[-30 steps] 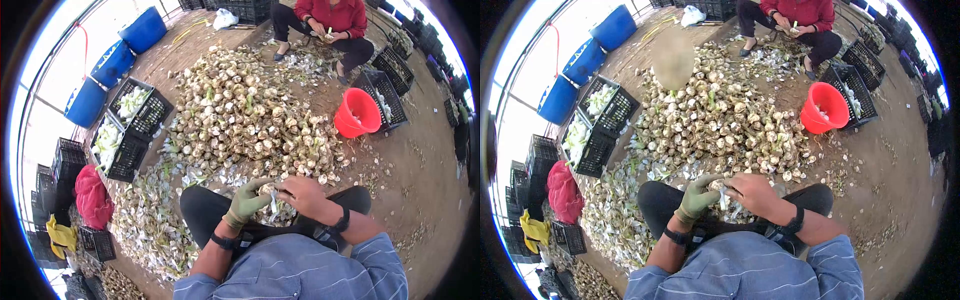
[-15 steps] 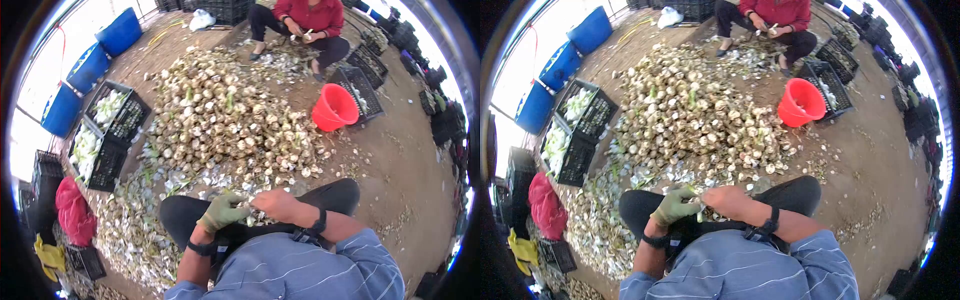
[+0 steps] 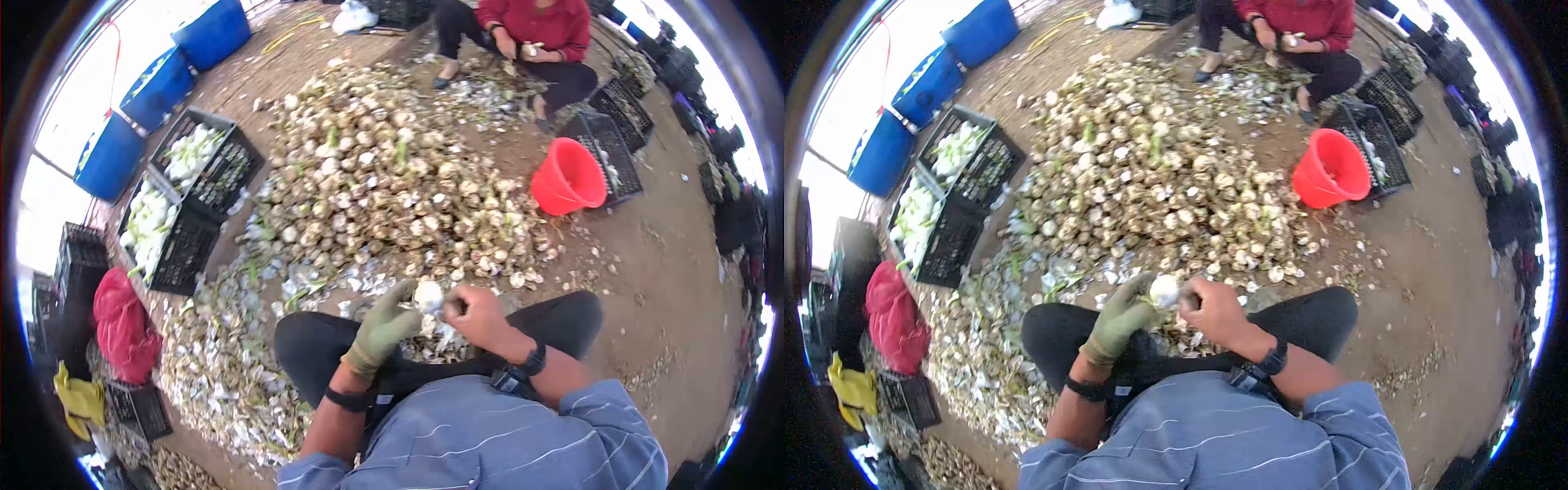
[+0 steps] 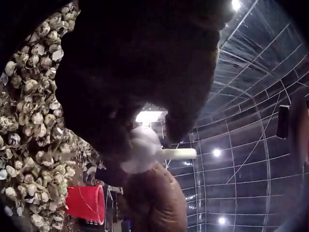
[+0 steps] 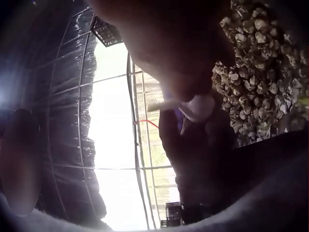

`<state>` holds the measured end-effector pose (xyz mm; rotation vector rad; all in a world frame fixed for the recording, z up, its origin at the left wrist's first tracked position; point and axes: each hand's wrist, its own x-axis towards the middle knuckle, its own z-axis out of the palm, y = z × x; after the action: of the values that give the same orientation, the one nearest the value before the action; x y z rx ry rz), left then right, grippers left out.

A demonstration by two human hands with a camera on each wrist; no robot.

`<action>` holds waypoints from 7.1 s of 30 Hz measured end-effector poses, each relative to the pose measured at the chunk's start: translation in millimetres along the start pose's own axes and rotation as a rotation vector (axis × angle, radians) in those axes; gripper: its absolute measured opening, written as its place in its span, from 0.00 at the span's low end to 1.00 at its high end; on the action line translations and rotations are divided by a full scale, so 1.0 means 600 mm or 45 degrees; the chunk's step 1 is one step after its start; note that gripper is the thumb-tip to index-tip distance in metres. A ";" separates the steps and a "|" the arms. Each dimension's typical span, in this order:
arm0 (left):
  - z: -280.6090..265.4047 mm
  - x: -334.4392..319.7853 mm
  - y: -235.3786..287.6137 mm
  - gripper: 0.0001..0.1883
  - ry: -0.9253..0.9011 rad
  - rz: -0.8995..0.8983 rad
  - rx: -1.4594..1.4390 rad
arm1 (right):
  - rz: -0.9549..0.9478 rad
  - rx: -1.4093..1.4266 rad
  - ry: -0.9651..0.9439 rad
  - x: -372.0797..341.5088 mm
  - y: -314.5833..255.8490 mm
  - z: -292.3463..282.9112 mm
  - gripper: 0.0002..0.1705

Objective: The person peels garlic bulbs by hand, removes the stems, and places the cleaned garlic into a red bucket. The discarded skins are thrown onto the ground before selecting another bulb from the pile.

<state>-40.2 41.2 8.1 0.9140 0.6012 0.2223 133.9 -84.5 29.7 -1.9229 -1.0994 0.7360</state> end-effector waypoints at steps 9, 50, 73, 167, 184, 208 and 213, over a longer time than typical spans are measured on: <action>0.000 0.005 -0.016 0.19 0.243 0.028 0.038 | 0.017 0.212 -0.273 0.005 -0.019 0.021 0.06; -0.091 0.004 -0.045 0.18 0.908 0.495 -0.544 | 0.393 0.558 -0.249 0.330 0.100 0.071 0.13; -0.032 0.090 -0.065 0.27 0.818 0.292 0.074 | 0.264 0.194 -0.789 0.280 0.281 0.132 0.14; 0.008 0.021 -0.052 0.17 0.160 -0.027 -0.039 | -0.201 -0.058 -0.295 0.036 -0.020 -0.040 0.19; 0.004 0.020 -0.043 0.23 0.257 0.300 0.212 | -0.044 -0.128 0.027 0.033 0.006 0.018 0.09; -0.019 0.033 -0.077 0.16 0.304 0.148 -0.300 | 0.115 -0.135 -0.235 0.010 0.033 -0.023 0.32; 0.002 0.019 -0.054 0.19 0.379 0.071 -0.102 | -0.075 0.154 -0.297 0.022 0.041 0.062 0.29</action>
<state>-32.4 25.6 -21.3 0.8263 0.8362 0.4345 121.5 -67.8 -12.0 -1.7270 -1.2174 0.9897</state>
